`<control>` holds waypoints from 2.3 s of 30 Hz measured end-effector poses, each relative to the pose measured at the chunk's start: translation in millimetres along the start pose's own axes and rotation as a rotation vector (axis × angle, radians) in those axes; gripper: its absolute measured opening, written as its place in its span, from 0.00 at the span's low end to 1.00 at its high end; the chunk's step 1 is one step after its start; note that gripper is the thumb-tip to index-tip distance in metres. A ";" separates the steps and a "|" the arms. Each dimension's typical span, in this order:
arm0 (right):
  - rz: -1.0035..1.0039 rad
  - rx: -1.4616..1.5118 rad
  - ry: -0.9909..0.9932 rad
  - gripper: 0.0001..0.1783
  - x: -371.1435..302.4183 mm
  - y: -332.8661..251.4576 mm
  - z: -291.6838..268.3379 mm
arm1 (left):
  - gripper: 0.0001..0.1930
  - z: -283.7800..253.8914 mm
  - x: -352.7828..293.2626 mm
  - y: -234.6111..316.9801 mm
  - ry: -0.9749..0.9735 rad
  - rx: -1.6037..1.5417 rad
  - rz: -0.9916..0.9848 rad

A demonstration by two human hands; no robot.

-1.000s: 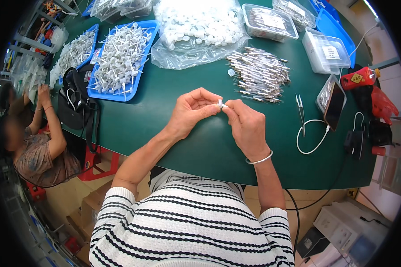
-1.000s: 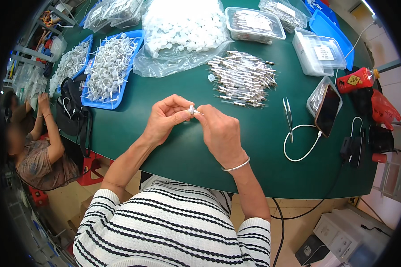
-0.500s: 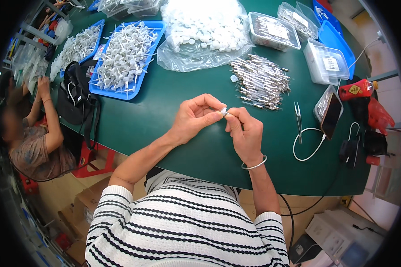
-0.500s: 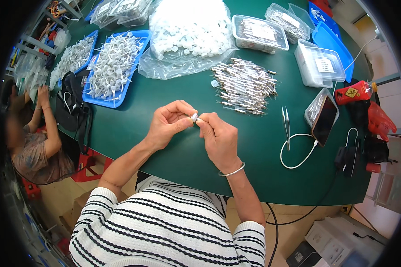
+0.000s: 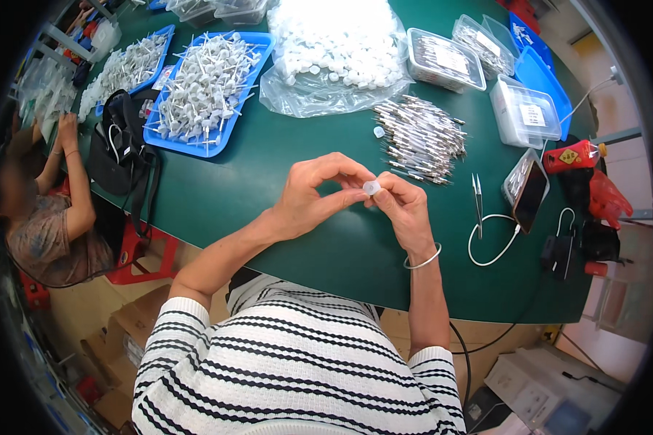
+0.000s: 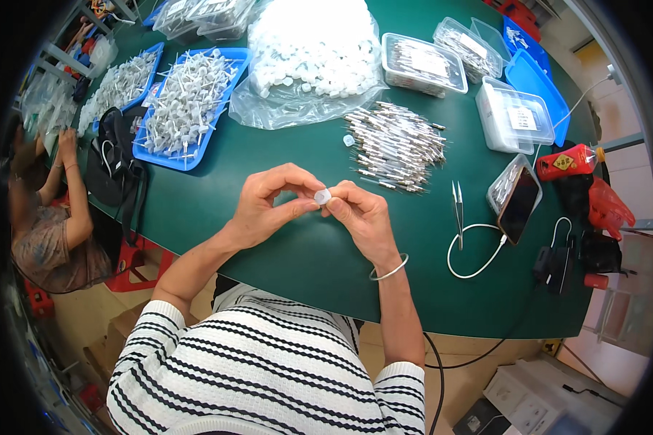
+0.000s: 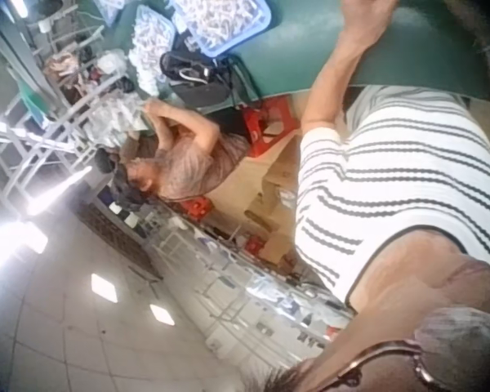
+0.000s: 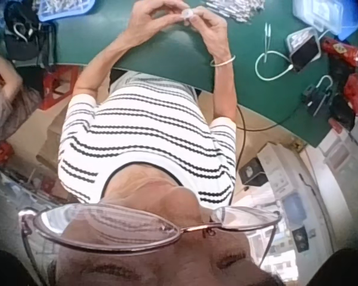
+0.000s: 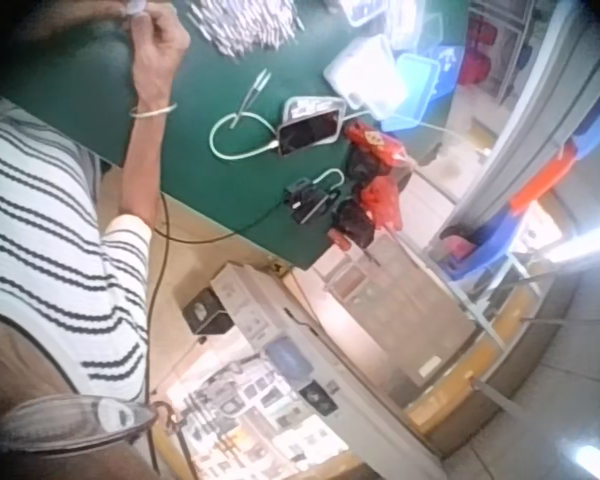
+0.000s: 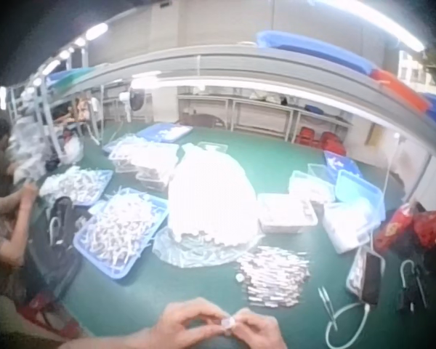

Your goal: The person repeatedly picks up small white plastic caps and metal rods from a green workbench, inserts the rod into the cap, and places the assembled unit into a blue tray. The process is repetitive and performed one at a time.

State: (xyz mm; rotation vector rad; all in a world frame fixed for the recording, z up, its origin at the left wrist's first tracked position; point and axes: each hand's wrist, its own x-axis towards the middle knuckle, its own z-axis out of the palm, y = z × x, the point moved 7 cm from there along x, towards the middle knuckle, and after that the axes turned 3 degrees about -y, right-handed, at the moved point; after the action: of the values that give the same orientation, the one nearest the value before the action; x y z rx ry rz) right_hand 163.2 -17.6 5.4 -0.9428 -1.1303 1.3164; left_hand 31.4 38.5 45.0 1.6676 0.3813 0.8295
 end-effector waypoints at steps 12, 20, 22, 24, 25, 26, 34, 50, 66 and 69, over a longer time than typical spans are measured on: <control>0.043 0.036 -0.062 0.10 -0.6 4.7 1.4 | 0.12 -6.8 10.5 36.7 -0.105 0.437 0.266; 0.050 0.051 -0.090 0.10 -0.2 1.5 5.1 | 0.09 -8.3 11.8 36.6 -0.141 0.352 0.150; 0.054 0.051 -0.096 0.10 -0.1 2.0 5.6 | 0.08 -7.9 11.7 36.8 -0.151 0.390 0.186; 0.043 0.068 -0.120 0.10 -0.4 5.6 3.5 | 0.07 -7.8 11.8 37.6 -0.148 0.410 0.207; 0.046 0.066 -0.123 0.10 -0.4 6.1 3.8 | 0.07 -7.5 11.7 37.9 -0.146 0.420 0.216; 0.048 0.064 -0.125 0.10 -0.4 6.6 4.2 | 0.07 -6.8 11.6 38.5 -0.147 0.436 0.229; 0.124 0.033 -0.157 0.10 -3.8 9.3 5.5 | 0.06 -0.1 15.9 37.2 -0.222 0.480 0.265; 0.123 0.085 -0.161 0.09 -2.5 9.4 6.7 | 0.06 -5.3 10.4 36.7 -0.198 0.428 0.186; 0.074 0.124 -0.163 0.09 -2.0 10.8 10.8 | 0.03 2.4 -2.9 23.9 -0.079 0.362 0.156; 0.068 0.113 -0.167 0.08 -2.1 9.1 12.1 | 0.03 2.0 -4.4 20.7 -0.074 0.334 0.130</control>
State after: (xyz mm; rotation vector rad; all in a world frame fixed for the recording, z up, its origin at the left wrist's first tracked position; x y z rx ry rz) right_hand 149.5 -20.3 -0.8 -0.8063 -1.1453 1.5212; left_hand 26.0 28.6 63.0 2.0449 0.3777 0.8292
